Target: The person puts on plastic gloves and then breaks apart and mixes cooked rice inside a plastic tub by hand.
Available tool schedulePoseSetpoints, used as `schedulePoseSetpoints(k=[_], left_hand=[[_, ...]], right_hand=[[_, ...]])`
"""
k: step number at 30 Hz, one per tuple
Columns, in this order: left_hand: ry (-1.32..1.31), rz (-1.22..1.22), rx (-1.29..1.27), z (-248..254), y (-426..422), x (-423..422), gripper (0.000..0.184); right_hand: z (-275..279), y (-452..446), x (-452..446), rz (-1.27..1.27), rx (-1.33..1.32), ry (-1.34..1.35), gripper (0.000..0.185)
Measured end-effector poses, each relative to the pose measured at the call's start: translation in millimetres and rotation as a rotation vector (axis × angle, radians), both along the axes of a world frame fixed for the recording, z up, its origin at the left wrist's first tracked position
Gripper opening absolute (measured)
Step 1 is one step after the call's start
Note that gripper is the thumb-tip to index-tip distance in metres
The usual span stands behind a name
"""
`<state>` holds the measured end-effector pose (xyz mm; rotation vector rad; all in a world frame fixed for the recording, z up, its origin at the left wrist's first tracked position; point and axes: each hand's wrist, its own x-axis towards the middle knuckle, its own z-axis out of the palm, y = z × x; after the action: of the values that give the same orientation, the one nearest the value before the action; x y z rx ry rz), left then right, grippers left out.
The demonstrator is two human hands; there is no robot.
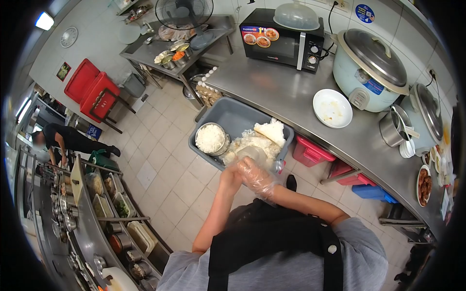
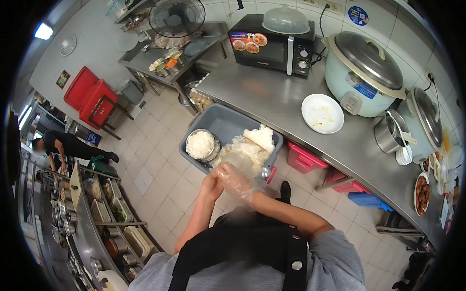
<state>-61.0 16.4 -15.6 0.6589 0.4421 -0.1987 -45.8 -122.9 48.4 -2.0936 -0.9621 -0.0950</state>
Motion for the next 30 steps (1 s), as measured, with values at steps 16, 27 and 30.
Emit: schedulePoseSetpoints(k=[16,27,30], left_hand=[[-0.256,-0.014,-0.002,41.7,-3.7,7.1,0.063],[-0.331,0.032,0.227,57.4,28.9,27.7,0.058],[-0.431,0.055,0.062,76.3,10.1,26.6,0.06]], right_hand=[[17.7,18.0,1.0,0.129,0.176,-0.248,0.027],[33.1,24.8,10.6,0.098,0.25,-0.149,0.026],[39.5,27.7,10.3,0.095,0.33,-0.159,0.019]])
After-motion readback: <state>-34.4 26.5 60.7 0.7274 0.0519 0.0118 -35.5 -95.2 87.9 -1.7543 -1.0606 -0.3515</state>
